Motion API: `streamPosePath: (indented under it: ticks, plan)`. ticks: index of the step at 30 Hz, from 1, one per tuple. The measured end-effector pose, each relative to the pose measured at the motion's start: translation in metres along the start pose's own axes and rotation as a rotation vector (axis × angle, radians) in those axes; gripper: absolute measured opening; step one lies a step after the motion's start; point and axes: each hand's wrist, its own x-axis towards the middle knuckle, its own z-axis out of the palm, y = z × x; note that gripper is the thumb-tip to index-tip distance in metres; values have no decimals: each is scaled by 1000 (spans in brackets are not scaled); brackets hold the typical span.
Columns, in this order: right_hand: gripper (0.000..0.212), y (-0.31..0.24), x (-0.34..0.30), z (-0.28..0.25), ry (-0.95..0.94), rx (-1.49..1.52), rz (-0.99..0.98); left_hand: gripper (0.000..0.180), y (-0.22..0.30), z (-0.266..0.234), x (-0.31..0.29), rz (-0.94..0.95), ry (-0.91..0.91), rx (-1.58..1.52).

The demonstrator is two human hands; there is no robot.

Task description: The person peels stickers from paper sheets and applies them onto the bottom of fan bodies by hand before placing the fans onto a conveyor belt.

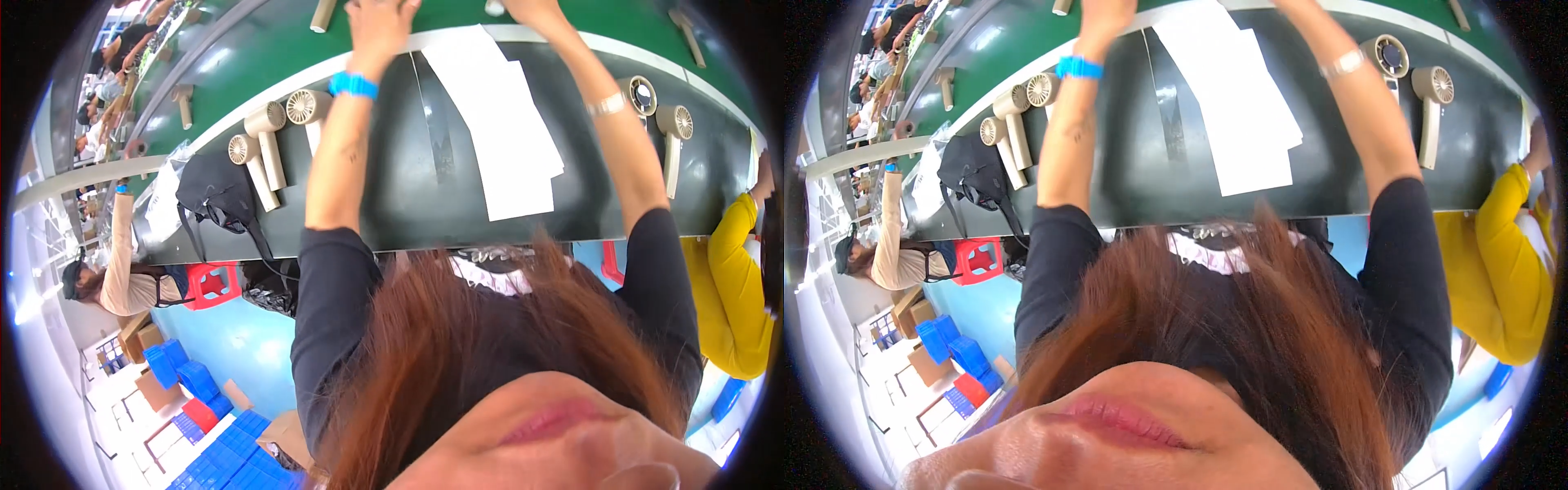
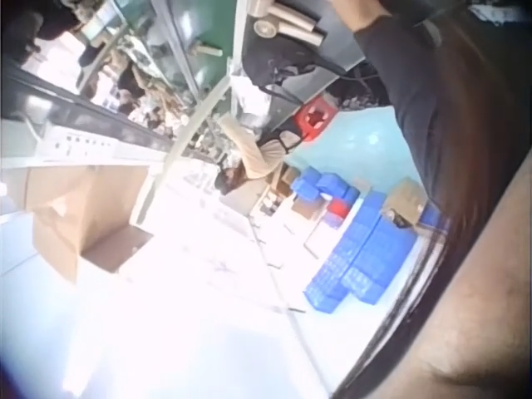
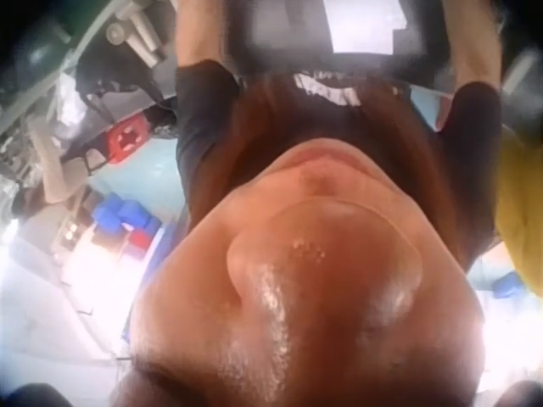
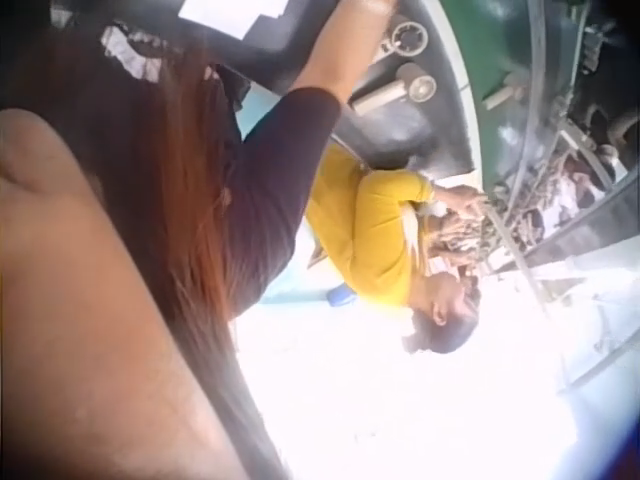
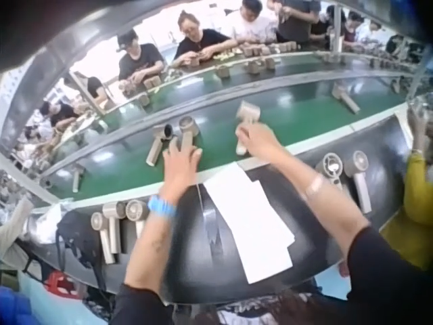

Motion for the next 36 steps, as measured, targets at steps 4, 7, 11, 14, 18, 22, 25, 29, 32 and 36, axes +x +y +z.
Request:
streamPosePath:
  ticks: [4,7,11,14,18,22,25,29,32,36]
  plan:
    - [27,40,30,1,-132,-387,138,40,-38,44,0,-232,-189,-69]
    - [27,8,1,-10,157,-357,-16,20,-41,33,1,-242,-74,-74]
    - [27,4,-95,-8,-308,-113,-147,11,-38,6,-1,-251,138,-61]
    - [15,-60,-174,-23,-321,111,-18,13,-6,-30,8,-331,191,3]
    - [13,-72,-211,-25,-203,107,46,18,56,-73,3,-101,302,-94]
    - [13,-65,-206,-31,-262,163,47,19,115,-100,-20,-162,207,-306]
    - [13,-67,-200,-38,-389,83,46,25,136,-86,-30,-78,150,-292]
    - [12,-77,-196,-39,-380,182,117,36,132,-86,-34,-29,193,-335]
    - [12,-78,-201,-33,-337,219,156,42,135,-76,-37,-345,289,-1063]
    - [11,-79,-201,-30,-330,117,186,47,139,-87,-38,-372,117,-972]
